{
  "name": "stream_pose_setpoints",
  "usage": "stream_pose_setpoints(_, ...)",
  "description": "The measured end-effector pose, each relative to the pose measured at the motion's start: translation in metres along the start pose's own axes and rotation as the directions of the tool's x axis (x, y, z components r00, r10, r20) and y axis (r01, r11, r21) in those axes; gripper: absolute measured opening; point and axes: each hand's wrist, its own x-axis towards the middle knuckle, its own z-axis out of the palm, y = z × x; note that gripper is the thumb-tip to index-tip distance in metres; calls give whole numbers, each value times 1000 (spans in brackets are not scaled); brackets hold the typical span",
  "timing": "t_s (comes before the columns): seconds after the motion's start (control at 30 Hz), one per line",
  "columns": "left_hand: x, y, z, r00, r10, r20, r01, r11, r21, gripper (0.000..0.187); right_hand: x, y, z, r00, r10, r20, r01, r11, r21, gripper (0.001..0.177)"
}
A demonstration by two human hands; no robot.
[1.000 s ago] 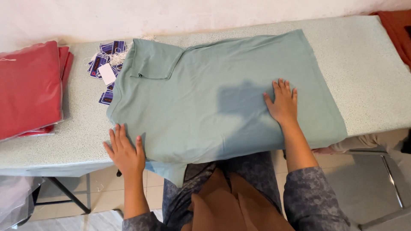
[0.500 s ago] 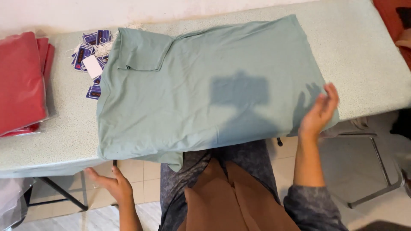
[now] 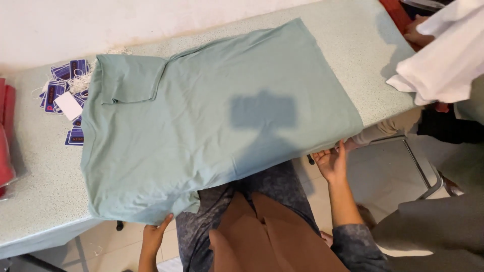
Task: Folding t-shirts, placing them into plastic bags, and attaching brand tags.
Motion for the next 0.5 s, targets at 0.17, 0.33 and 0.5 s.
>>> stream_pose_setpoints(0.17,9,-44,-30,970,-203,136,172,962,213,53,8,-7,-5,984,-179,13,177,978,113,50)
stream_pose_setpoints(0.33,-41,-29,-49,934,-342,105,279,880,384,78,-18,-30,-23,952,-213,-221,236,969,81,40)
stream_pose_setpoints(0.5,-56,-113,-48,984,-87,-153,85,996,-19,39,-74,-56,0,900,-395,-183,358,911,-204,53)
